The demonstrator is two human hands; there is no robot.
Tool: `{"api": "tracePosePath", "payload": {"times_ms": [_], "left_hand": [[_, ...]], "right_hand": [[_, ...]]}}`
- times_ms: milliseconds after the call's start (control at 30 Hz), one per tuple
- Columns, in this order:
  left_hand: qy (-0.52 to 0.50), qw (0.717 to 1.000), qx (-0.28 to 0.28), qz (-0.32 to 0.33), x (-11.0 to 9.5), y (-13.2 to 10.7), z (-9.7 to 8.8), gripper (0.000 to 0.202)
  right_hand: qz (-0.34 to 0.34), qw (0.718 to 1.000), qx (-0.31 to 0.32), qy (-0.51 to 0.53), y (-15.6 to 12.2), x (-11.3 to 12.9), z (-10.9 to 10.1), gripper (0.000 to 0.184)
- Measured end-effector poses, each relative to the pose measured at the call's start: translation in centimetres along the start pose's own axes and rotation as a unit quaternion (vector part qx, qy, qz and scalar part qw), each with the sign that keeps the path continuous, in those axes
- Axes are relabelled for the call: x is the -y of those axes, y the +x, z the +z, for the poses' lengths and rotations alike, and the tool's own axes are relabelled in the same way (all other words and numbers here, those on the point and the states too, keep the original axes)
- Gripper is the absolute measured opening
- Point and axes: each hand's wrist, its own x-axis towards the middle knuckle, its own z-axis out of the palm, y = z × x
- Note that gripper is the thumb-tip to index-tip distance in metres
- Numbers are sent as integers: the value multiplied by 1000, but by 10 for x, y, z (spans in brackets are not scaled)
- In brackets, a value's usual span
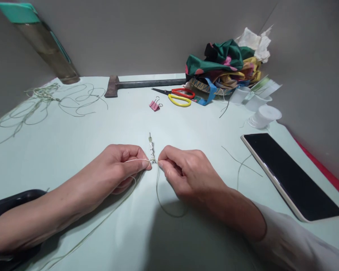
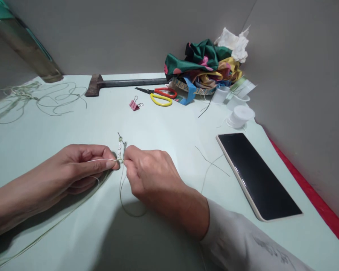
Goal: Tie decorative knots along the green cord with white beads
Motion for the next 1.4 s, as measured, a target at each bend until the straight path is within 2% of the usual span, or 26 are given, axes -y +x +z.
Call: {"api": "tracePosePath", "payload": {"times_ms": [100,200,367,833,1000,1200,1400], "left_hand": [[-37,999,23,-4,0,0,0,28],[-42,999,16,0,-1,-2,-1,24],[-34,999,6,6,-2,-4,-2,26],[13,999,-11,-35,1,-1,-2,38],[12,999,-16,-28,1,-2,-1,36],[0,1000,-14,-27,-1,-1,1,36],[7,1000,-16,-6,-2,-1,3,32]], "right_hand": [[3,1000,9,17,0,-1,0,13],[15,999,7,36,-1,0,1,5],[23,999,-6,47,-3,2,0,12],[-47,998,-19,40,-9,6,-5,12],[-31,998,-60,-14,-9,5,5,13],[-24,995,-61,-69,-7,3,12,20],[-21,993,-77,-92,-7,6,13,13]]}}
